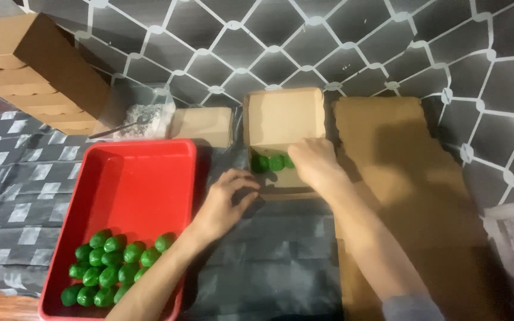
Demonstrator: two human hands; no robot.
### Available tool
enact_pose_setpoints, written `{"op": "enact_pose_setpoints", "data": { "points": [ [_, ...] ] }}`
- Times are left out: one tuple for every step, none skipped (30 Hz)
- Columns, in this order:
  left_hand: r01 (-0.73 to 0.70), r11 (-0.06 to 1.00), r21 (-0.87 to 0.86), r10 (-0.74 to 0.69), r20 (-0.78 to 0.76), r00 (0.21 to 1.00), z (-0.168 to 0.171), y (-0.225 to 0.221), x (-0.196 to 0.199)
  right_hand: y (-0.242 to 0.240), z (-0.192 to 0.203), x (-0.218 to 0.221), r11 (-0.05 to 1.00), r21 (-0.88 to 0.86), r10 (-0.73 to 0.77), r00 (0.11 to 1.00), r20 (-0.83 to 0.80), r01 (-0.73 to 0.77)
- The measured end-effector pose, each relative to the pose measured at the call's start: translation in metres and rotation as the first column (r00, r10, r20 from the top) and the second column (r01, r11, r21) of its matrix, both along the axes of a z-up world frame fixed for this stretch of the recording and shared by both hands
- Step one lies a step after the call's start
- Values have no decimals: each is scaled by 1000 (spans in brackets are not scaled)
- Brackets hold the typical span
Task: Folding a small cardboard box and then filling it with green items from a tray.
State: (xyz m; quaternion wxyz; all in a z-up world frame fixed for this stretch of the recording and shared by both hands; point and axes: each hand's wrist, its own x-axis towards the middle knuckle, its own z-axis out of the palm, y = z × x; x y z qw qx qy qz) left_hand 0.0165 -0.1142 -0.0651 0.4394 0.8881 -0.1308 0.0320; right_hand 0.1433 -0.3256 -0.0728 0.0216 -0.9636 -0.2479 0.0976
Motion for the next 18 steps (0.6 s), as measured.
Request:
{"op": "enact_pose_setpoints", "data": {
  "points": [
    [0, 1000, -1, 0, -1, 1000, 3, 0, -1, -3, 17, -6, 1000, -1, 0, 1000, -1, 0],
    [-6, 1000, 5, 6, -14, 1000, 7, -1, -1, -6, 33, -11, 999, 6, -36, 996, -76, 37],
    [-12, 1000, 10, 12, -28, 1000, 10, -2, -2, -10, 50, -17, 997, 9, -72, 986, -151, 74],
    [-12, 1000, 8, 12, -28, 1000, 8, -1, -1, -12, 68, -21, 997, 8, -72, 986, -151, 74],
    [-8, 1000, 2, 8, -13, 1000, 6, 0, 0, -14, 85, -26, 996, 20, -84, 980, -181, 89],
    [-4, 1000, -4, 4, 3, 1000, 4, 0, 1, -17, 103, -30, 994, 32, -94, 973, -210, 104],
    [-3, 1000, -5, 3, 4, 1000, 4, 1, 1, -18, 103, -27, 994, 32, -95, 973, -209, 104],
    [4, 1000, -14, -4, 9, 1000, 4, 1, 1, -19, 103, -24, 995, 18, -90, 970, -228, 97],
    [10, 1000, -21, -10, 12, 1000, 4, 1, 1, -21, 103, -22, 996, 5, -85, 965, -248, 89],
    [11, 1000, -20, -10, 11, 1000, 4, 0, 0, -20, 94, -19, 996, 6, -85, 965, -250, 89],
    [0, 1000, -25, 1, 19, 1000, 4, 0, 0, -20, 85, -16, 995, 16, -91, 958, -272, 99],
    [-11, 999, -30, 12, 28, 1000, 4, -1, 0, -20, 76, -13, 994, 27, -96, 951, -294, 108],
    [-12, 999, -31, 13, 28, 1000, 3, -1, 0, -18, 82, -15, 994, 26, -94, 951, -294, 107],
    [0, 1000, -16, 0, 43, 999, 1, -1, 0, -16, 88, -17, 994, -10, -104, 936, -335, 107],
    [12, 1000, -2, -12, 58, 998, 0, 0, -1, -15, 94, -19, 993, -46, -115, 920, -375, 106],
    [10, 1000, -2, -10, 57, 998, 0, 0, -1, -16, 81, -15, 993, -46, -114, 920, -376, 104],
    [10, 1000, 8, -11, 83, 996, 0, -1, -1, -19, 67, -12, 994, -96, -92, 922, -376, 60],
    [10, 1000, 18, -12, 109, 994, 0, -1, -1, -22, 54, -9, 989, -144, -69, 923, -378, 15]
  ]
}}
